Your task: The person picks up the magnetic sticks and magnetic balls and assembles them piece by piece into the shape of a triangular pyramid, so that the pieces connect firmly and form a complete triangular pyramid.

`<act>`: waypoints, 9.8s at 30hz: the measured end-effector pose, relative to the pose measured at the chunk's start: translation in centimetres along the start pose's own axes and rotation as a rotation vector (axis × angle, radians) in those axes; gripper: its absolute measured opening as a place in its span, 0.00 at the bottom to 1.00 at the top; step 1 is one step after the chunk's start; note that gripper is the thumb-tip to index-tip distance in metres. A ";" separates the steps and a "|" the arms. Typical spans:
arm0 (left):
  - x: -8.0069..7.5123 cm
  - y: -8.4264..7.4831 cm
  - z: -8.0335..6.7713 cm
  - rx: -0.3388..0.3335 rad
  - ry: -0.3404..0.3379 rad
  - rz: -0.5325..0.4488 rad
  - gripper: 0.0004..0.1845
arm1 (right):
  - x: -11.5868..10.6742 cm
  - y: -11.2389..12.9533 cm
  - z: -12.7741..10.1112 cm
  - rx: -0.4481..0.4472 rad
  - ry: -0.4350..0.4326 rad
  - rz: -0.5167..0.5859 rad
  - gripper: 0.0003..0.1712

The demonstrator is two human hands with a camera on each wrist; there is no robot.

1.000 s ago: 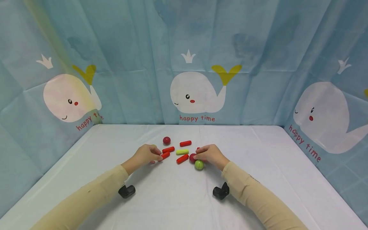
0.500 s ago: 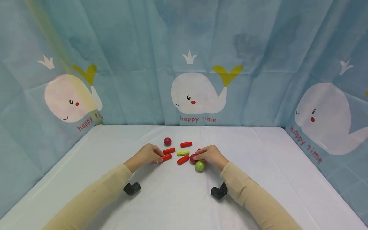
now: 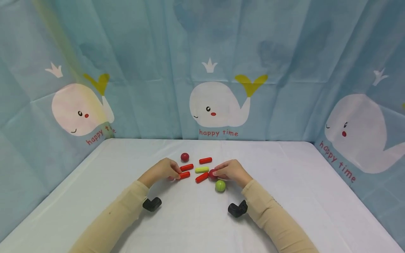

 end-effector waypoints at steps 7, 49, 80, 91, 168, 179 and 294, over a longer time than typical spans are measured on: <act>0.0 -0.4 -0.2 0.001 0.024 0.022 0.02 | 0.0 0.5 0.3 -0.014 -0.010 0.011 0.19; 0.1 0.5 -0.5 0.021 -0.037 -0.099 0.06 | 0.0 1.1 -0.7 -0.158 0.028 0.138 0.25; 1.6 -2.0 -1.6 0.131 -0.051 -0.269 0.09 | 0.2 1.7 -1.0 -0.202 -0.018 0.154 0.26; 1.9 -2.2 -1.9 0.133 -0.030 -0.272 0.09 | 0.4 1.6 -1.0 -0.209 -0.012 0.130 0.26; -5.1 3.5 0.6 -0.008 -0.218 -0.333 0.26 | 0.0 1.8 -1.1 -0.170 -0.053 0.045 0.25; -4.1 4.3 1.0 -0.018 -0.157 -0.397 0.26 | 0.0 1.7 -1.1 -0.183 -0.043 0.055 0.24; -0.7 1.1 -0.6 0.020 -0.051 -0.440 0.23 | -0.2 1.5 -1.0 -0.163 -0.043 0.096 0.25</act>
Point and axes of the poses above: each hand's wrist, its own z-axis towards the middle knuckle, its own x-axis out of the palm, y = z × x, the point moved 5 cm from there along z, towards the middle knuckle, and after that the axes turned 9 degrees about -z, right-handed, at the moved point
